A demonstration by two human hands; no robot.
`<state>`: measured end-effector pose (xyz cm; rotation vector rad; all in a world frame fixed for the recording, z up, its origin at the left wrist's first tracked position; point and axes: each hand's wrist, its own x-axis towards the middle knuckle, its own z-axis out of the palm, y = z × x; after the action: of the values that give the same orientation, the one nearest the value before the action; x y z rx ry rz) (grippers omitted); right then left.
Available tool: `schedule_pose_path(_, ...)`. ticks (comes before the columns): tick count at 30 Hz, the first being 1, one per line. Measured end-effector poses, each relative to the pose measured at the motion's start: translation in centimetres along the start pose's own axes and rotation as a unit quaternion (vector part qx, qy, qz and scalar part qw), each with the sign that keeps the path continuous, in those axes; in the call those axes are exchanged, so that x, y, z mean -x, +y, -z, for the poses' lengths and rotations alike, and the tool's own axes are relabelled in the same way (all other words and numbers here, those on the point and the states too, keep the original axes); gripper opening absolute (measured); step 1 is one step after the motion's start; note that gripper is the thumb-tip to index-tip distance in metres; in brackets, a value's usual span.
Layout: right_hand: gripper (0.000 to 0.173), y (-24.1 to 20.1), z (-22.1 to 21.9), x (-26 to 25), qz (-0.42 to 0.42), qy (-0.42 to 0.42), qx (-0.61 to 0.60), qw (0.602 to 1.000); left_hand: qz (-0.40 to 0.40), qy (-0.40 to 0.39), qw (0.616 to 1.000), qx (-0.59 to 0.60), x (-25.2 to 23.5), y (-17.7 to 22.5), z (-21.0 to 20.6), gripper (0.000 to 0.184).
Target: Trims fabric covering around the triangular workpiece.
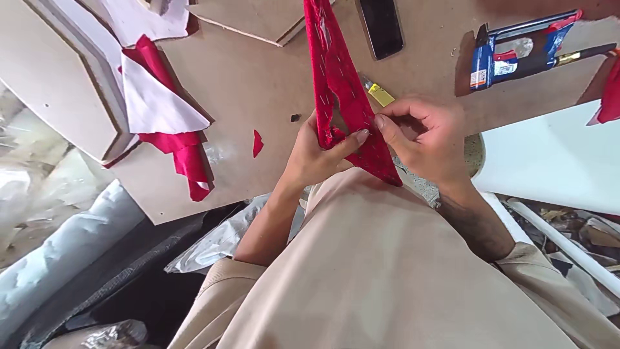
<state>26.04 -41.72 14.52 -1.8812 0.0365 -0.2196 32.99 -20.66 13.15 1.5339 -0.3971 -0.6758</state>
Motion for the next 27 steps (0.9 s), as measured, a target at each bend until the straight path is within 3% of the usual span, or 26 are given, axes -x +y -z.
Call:
schedule_pose_path(2,0.009,0.4,-0.4,-0.1,-0.009,0.009,0.018,1.0,0.012,0.009,1.0,0.01,-0.1,-0.5,0.0,0.038)
schedule_pose_path(5,0.02,4.0,0.1,0.1,-0.107,0.025,0.105,0.988,0.108,0.044,0.991,0.067,-1.0,-2.3,0.3,0.039)
schedule_pose_path(8,0.059,11.2,0.3,0.2,-0.182,-0.054,0.296,0.936,0.213,0.065,0.962,0.156,-1.9,-6.2,0.9,0.036)
schedule_pose_path(10,0.072,15.4,-1.2,0.6,-0.157,-0.092,0.354,0.918,0.246,0.067,0.945,0.206,-1.7,-8.7,1.1,0.032)
schedule_pose_path(12,0.066,16.8,-2.5,0.9,-0.138,-0.11,0.381,0.907,0.255,0.099,0.931,0.242,-1.0,-10.5,1.0,0.03)
schedule_pose_path(16,0.039,11.8,-2.0,1.4,-0.23,-0.123,0.307,0.915,0.162,0.158,0.912,0.343,-0.5,-11.7,1.1,0.032)
schedule_pose_path(20,0.055,4.0,0.7,4.0,-0.242,-0.125,0.009,0.962,0.044,0.112,0.908,0.4,-1.9,-10.3,1.9,0.038)
schedule_pose_path(23,0.044,1.0,0.5,6.0,-0.13,-0.099,0.117,0.98,0.001,0.095,0.903,0.42,-3.0,-7.9,1.7,0.038)
schedule_pose_path(27,0.035,0.5,-0.3,6.5,-0.024,-0.054,0.264,0.963,-0.008,0.084,0.921,0.379,-2.5,-4.2,0.7,0.041)
